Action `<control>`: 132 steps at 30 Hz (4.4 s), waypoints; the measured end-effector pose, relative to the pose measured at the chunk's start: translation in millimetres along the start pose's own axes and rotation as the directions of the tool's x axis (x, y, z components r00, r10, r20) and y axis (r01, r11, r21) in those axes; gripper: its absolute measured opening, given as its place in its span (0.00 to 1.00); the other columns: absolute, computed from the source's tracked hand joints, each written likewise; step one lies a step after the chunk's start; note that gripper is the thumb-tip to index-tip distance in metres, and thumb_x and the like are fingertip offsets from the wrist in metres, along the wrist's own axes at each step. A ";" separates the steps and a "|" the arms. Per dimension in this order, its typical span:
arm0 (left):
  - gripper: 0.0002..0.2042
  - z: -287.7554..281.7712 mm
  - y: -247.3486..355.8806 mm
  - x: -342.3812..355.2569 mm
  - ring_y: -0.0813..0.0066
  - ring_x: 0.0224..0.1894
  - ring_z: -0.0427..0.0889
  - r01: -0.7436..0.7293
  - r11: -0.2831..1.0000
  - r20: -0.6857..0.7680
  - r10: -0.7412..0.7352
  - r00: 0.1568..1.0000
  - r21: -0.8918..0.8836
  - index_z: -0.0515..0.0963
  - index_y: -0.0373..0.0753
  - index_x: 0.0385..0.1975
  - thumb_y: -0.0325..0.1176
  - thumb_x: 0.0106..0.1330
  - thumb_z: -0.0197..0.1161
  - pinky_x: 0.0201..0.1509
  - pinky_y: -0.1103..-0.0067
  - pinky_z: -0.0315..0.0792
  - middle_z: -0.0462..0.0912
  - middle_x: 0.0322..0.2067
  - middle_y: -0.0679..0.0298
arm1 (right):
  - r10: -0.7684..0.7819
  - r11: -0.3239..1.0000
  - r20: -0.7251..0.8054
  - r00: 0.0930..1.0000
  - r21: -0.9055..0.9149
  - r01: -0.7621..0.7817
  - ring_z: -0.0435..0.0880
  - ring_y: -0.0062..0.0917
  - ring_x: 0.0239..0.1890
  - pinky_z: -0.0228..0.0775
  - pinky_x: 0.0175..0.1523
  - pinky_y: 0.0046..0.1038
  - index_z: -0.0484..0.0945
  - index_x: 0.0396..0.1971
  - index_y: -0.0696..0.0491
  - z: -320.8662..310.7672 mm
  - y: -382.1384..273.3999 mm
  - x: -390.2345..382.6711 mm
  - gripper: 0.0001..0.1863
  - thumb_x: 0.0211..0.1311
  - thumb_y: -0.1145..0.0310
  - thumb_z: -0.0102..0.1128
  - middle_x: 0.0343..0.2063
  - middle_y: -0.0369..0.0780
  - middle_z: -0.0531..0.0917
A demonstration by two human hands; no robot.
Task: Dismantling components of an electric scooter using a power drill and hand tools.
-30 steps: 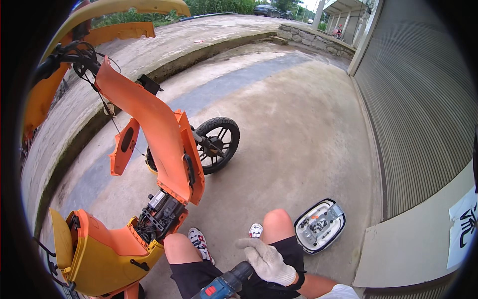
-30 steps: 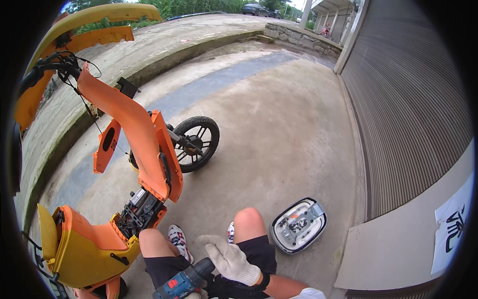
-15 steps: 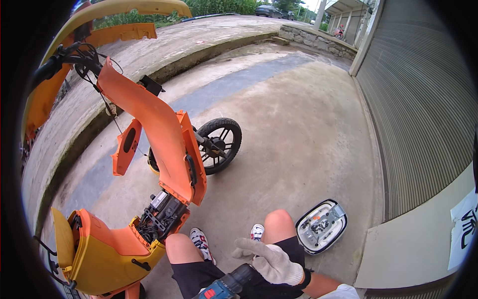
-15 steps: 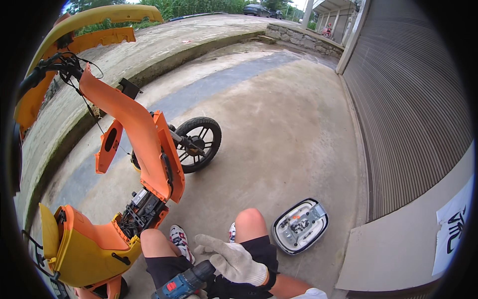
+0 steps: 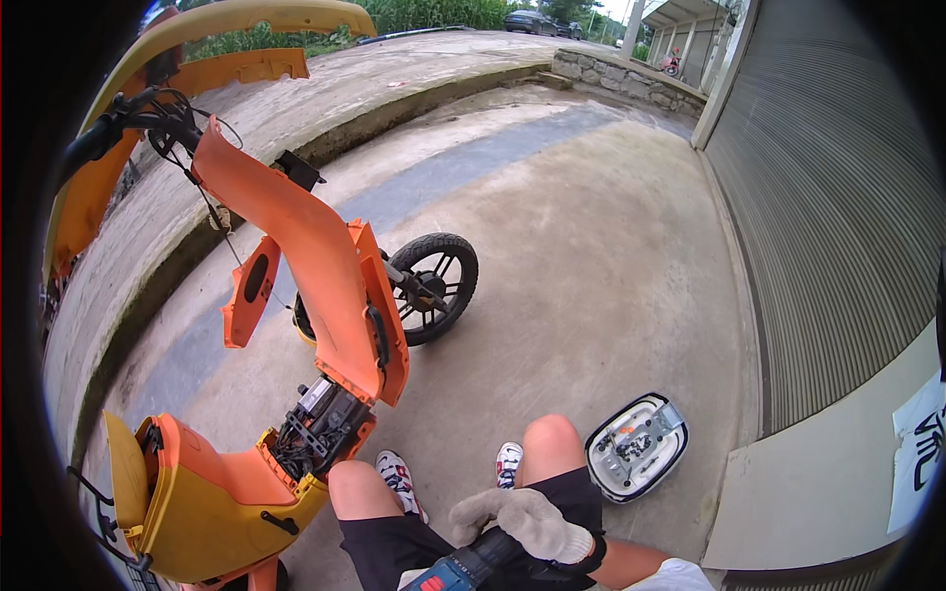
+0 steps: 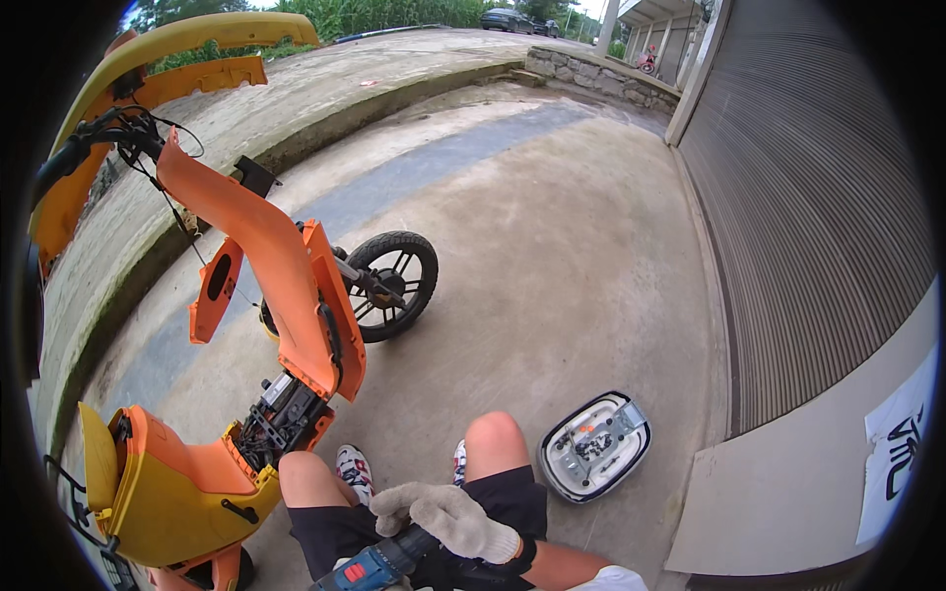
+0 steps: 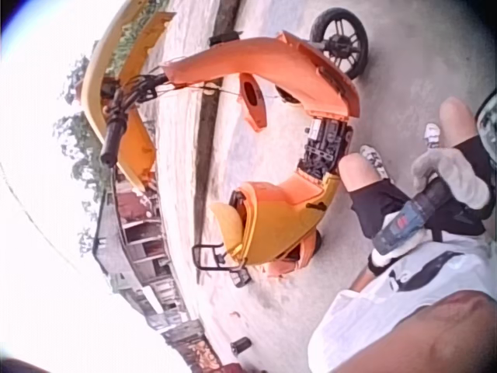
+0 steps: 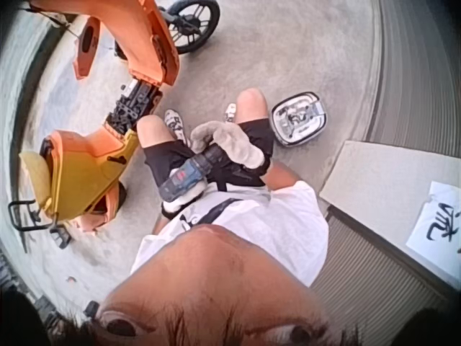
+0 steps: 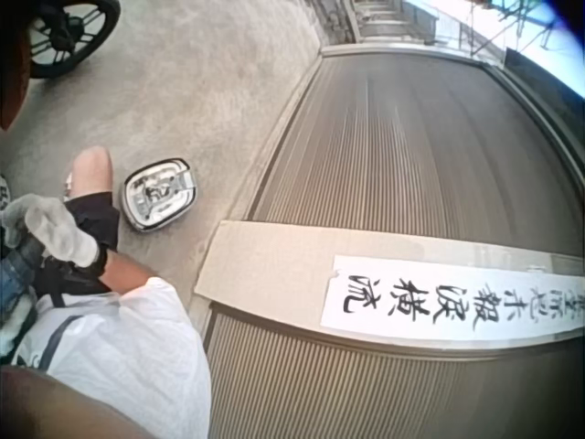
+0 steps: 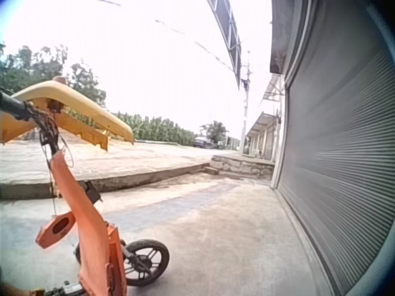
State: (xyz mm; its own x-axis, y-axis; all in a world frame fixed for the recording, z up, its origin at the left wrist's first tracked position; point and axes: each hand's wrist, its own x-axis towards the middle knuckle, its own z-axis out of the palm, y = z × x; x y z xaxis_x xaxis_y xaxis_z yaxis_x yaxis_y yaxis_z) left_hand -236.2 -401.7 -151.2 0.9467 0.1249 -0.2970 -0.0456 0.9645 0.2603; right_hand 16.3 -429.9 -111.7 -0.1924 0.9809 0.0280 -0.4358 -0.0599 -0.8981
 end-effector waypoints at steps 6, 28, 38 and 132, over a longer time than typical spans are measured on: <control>0.15 -0.7 2.3 9.2 0.69 0.12 0.73 0.145 0.952 0.202 -0.091 0.975 -0.271 0.73 0.24 0.28 0.33 0.71 0.60 0.13 0.75 0.65 0.76 0.15 0.54 | 0.099 0.622 -0.285 0.953 0.766 0.165 0.85 0.39 0.44 0.76 0.56 0.42 0.74 0.55 0.57 7.3 -1.1 8.9 0.30 0.72 0.44 0.52 0.40 0.44 0.85; 0.17 53.6 1.2 6.8 0.82 0.33 0.77 -0.117 0.714 -0.298 0.428 0.853 0.691 0.76 0.34 0.51 0.28 0.65 0.70 0.36 0.82 0.73 0.80 0.34 0.70 | 0.173 0.558 -0.357 0.918 0.803 0.207 0.53 0.17 0.14 0.54 0.30 0.25 0.84 0.40 0.53 15.4 4.5 15.6 0.23 0.75 0.49 0.49 0.09 0.25 0.52; 0.11 37.3 -10.1 15.9 0.77 0.28 0.76 -0.177 0.459 -0.149 0.590 0.793 0.871 0.78 0.37 0.38 0.28 0.59 0.71 0.33 0.80 0.71 0.77 0.26 0.67 | 0.281 0.603 -0.404 0.870 0.780 0.167 0.52 0.16 0.13 0.54 0.27 0.25 0.81 0.40 0.53 16.6 -3.6 15.4 0.17 0.77 0.58 0.45 0.09 0.25 0.51; 0.20 -6.8 27.3 -4.0 0.73 0.26 0.67 -0.657 0.511 -0.132 0.833 0.537 0.554 0.66 0.38 0.49 0.45 0.68 0.62 0.38 0.71 0.65 0.67 0.24 0.67 | -0.887 0.460 -0.430 0.170 -0.856 0.233 0.82 0.21 0.23 0.74 0.29 0.22 0.80 0.50 0.62 -71.6 -139.5 -160.3 0.21 0.68 0.59 0.64 0.26 0.41 0.84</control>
State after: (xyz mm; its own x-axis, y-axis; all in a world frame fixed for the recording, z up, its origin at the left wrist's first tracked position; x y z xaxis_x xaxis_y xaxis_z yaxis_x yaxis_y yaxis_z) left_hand -243.5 -374.2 -149.2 0.4281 0.9015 -0.0634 -0.4689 0.2815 0.8372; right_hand 170.9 -565.5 -22.3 0.7320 0.2993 0.6121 0.5075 0.3598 -0.7829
